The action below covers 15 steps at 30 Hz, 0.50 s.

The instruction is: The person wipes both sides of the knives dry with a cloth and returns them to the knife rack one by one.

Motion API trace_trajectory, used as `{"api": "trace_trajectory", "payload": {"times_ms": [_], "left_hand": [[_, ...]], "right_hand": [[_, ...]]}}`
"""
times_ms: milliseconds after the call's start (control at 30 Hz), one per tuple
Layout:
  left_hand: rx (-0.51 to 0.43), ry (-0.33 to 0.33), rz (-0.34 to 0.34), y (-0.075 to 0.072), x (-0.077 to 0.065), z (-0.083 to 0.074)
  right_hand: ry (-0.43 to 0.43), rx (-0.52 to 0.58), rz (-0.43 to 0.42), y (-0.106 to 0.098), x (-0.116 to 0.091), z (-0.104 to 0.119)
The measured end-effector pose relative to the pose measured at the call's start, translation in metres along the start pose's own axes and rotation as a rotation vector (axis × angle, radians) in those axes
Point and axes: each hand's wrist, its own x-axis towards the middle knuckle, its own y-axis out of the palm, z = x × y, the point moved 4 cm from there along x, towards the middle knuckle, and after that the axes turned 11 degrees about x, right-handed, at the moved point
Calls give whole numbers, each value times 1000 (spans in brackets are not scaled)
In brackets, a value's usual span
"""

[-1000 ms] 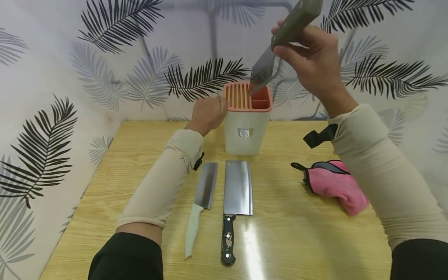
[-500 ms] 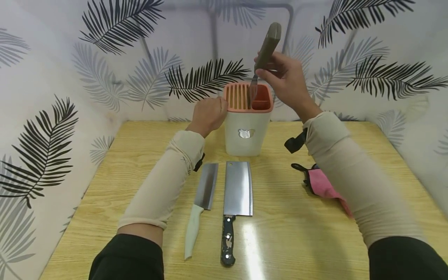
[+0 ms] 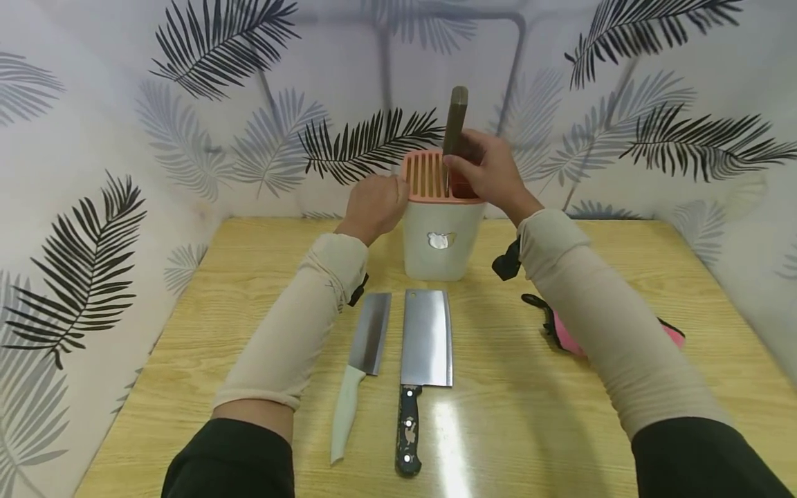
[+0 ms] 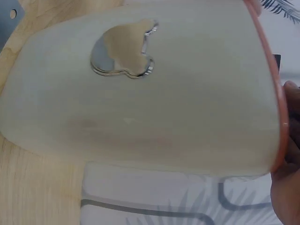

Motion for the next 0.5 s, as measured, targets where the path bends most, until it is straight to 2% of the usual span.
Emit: {"api": "trace_trajectory", "payload": {"times_ms": [200, 300, 500], "left_hand": [[53, 9, 24, -4, -1, -3], [65, 20, 12, -6, -2, -3], [-39, 37, -19, -3, -2, -1]], "right_hand": [[72, -25, 23, 7, -1, -12], [90, -18, 37, 9, -2, -13], [142, -21, 56, 10, -2, -13]]}}
